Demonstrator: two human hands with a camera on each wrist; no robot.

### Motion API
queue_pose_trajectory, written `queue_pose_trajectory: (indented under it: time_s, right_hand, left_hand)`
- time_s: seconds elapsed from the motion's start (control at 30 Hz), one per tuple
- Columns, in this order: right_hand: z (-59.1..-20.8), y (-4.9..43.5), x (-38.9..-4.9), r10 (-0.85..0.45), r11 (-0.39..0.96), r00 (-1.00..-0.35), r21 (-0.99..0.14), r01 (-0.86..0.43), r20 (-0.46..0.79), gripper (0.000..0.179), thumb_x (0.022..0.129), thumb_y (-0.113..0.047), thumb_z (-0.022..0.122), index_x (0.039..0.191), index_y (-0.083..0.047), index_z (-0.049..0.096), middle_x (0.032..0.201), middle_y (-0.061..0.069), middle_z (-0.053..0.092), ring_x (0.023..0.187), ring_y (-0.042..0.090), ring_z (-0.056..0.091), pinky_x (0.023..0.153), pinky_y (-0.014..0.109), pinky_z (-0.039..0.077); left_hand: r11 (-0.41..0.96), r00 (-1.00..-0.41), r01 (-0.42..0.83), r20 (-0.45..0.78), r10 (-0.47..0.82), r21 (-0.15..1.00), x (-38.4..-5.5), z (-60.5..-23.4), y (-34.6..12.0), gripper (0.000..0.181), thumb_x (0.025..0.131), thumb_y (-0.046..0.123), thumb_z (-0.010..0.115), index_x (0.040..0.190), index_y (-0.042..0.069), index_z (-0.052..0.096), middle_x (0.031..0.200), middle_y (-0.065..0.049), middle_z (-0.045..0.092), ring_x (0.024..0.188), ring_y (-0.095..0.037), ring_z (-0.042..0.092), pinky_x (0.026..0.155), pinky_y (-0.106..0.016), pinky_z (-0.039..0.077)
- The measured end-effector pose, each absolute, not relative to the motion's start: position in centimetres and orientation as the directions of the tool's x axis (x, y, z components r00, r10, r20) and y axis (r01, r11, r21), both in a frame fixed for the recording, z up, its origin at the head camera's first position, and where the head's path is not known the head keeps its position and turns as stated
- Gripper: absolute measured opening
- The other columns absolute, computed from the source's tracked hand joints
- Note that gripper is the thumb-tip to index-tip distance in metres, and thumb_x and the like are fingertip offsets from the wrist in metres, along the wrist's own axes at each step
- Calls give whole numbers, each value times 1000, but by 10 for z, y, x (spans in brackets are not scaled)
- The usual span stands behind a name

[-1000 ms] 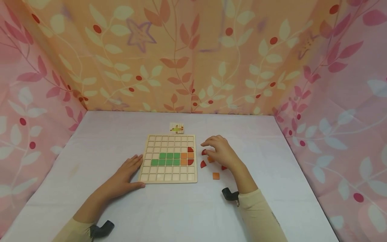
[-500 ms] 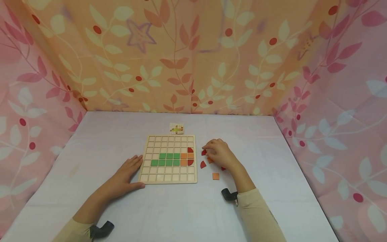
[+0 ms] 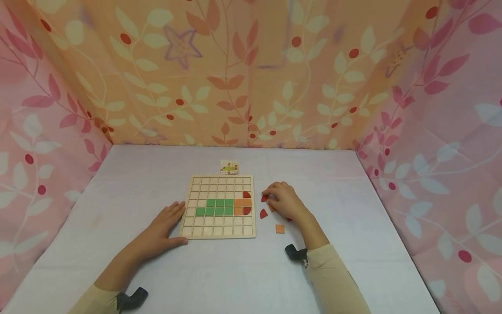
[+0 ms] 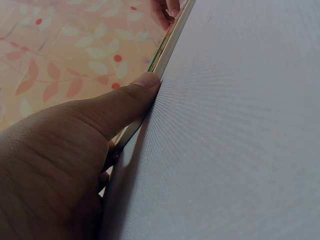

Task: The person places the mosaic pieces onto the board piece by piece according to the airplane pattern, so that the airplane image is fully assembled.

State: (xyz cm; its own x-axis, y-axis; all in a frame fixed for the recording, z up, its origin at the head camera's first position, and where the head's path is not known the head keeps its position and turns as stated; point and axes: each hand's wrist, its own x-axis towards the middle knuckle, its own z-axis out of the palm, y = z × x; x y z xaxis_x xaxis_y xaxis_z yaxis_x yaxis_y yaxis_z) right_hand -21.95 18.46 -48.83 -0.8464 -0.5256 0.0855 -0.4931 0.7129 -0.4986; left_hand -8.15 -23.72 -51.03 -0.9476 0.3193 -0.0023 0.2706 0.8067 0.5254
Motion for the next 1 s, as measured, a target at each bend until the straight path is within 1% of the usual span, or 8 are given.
queue_pose_trajectory:
  time_s: [0.1, 0.3, 0.47, 0.7, 0.87, 1.0]
  right_hand:
    - [-488, 184, -220, -523, 715, -848, -497, -492, 86, 25, 94, -12, 73, 119, -17, 77, 119, 2, 67, 120, 28, 55, 110, 54, 39]
    - [-487, 184, -220, -524, 720, -847, -482, -498, 93, 24, 93, -13, 74, 116, -18, 78, 112, 0, 68, 116, 28, 57, 108, 55, 41]
    - [-487, 181, -221, -508, 742, -858, -471, -478, 71, 24, 91, -15, 75, 115, -19, 79, 109, -2, 69, 114, 26, 58, 108, 54, 40]
    - [-484, 179, -223, -513, 753, -857, -450, -480, 55, 24, 91, -16, 76, 114, -19, 79, 108, -3, 70, 114, 25, 58, 108, 53, 40]
    - [-483, 179, -222, -515, 758, -856, -438, -483, 52, 24, 90, -17, 76, 114, -19, 79, 108, -3, 70, 113, 24, 58, 106, 53, 41]
    - [-484, 179, -222, -510, 764, -859, -432, -479, 49, 23, 90, -16, 76, 113, -19, 79, 108, -2, 70, 115, 25, 58, 107, 54, 40]
  left_hand:
    - [807, -947, 270, -3, 320, 526, -82, -511, -237, 108, 81, 54, 82, 161, 5, 29, 171, -8, 21, 159, -30, 11, 129, -52, 11]
    - [809, -947, 271, -7, 322, 522, -83, -513, -238, 109, 81, 55, 82, 162, 6, 28, 171, -7, 21, 159, -30, 11, 129, -51, 11]
    - [811, -948, 269, -6, 318, 520, -83, -513, -238, 109, 81, 55, 82, 162, 6, 28, 171, -7, 21, 159, -29, 10, 129, -51, 11]
    - [809, -949, 264, -11, 316, 525, -82, -512, -237, 109, 81, 53, 83, 162, 5, 28, 171, -7, 21, 159, -30, 11, 129, -51, 11]
    - [807, -947, 268, -9, 320, 526, -81, -511, -238, 108, 82, 52, 83, 162, 5, 28, 171, -8, 21, 159, -30, 11, 129, -50, 11]
    - [807, -946, 272, -7, 323, 524, -82, -511, -238, 108, 82, 53, 82, 162, 5, 28, 171, -8, 21, 159, -30, 11, 129, -50, 10]
